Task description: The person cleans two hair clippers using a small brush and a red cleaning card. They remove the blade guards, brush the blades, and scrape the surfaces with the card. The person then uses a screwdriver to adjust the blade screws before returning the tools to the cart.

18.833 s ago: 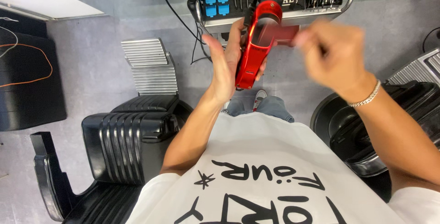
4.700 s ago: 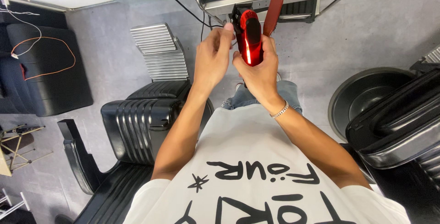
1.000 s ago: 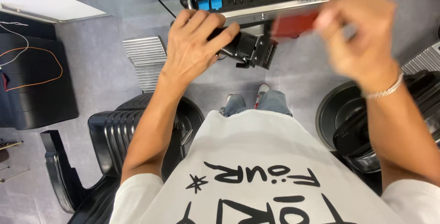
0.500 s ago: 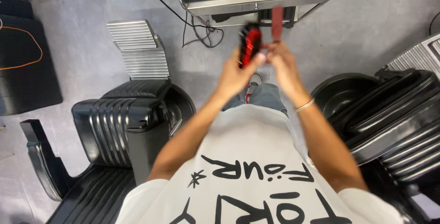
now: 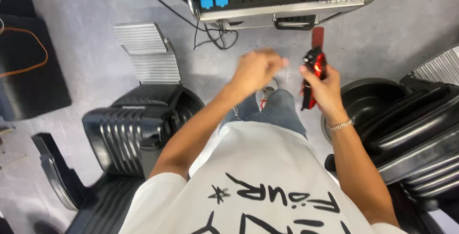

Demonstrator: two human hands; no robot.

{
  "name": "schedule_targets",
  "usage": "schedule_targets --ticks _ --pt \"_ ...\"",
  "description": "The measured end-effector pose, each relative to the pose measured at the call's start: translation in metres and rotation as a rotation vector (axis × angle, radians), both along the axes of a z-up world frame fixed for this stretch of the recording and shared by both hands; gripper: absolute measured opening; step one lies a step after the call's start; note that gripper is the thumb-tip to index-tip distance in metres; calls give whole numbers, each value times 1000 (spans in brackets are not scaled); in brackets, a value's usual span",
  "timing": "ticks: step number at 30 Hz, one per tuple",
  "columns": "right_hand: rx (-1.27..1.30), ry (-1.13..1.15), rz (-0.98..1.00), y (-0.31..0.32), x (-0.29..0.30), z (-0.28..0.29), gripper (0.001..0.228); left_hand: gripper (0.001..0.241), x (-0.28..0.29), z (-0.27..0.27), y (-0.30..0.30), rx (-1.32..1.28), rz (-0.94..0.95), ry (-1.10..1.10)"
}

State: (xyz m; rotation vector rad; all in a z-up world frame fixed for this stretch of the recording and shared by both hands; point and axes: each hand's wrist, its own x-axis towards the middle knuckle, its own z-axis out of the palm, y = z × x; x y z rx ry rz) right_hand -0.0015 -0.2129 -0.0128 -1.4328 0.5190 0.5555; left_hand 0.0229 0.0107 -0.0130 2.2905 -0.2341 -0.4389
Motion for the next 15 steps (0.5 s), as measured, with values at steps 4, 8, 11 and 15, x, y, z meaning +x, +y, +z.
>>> schedule_targets --ticks 4,8,11,15 --pt "-153 46 -111 13 25 10 27 34 93 -70 44 -21 236 83" --pt "-319 89 -97 31 49 15 31 21 176 -160 44 206 176 -57" --pt "-396 62 -43 45 71 13 37 38 220 -218 24 212 130 -129" --pt "-391 23 -56 62 94 7 47 40 252 -268 -2 300 59 -139"
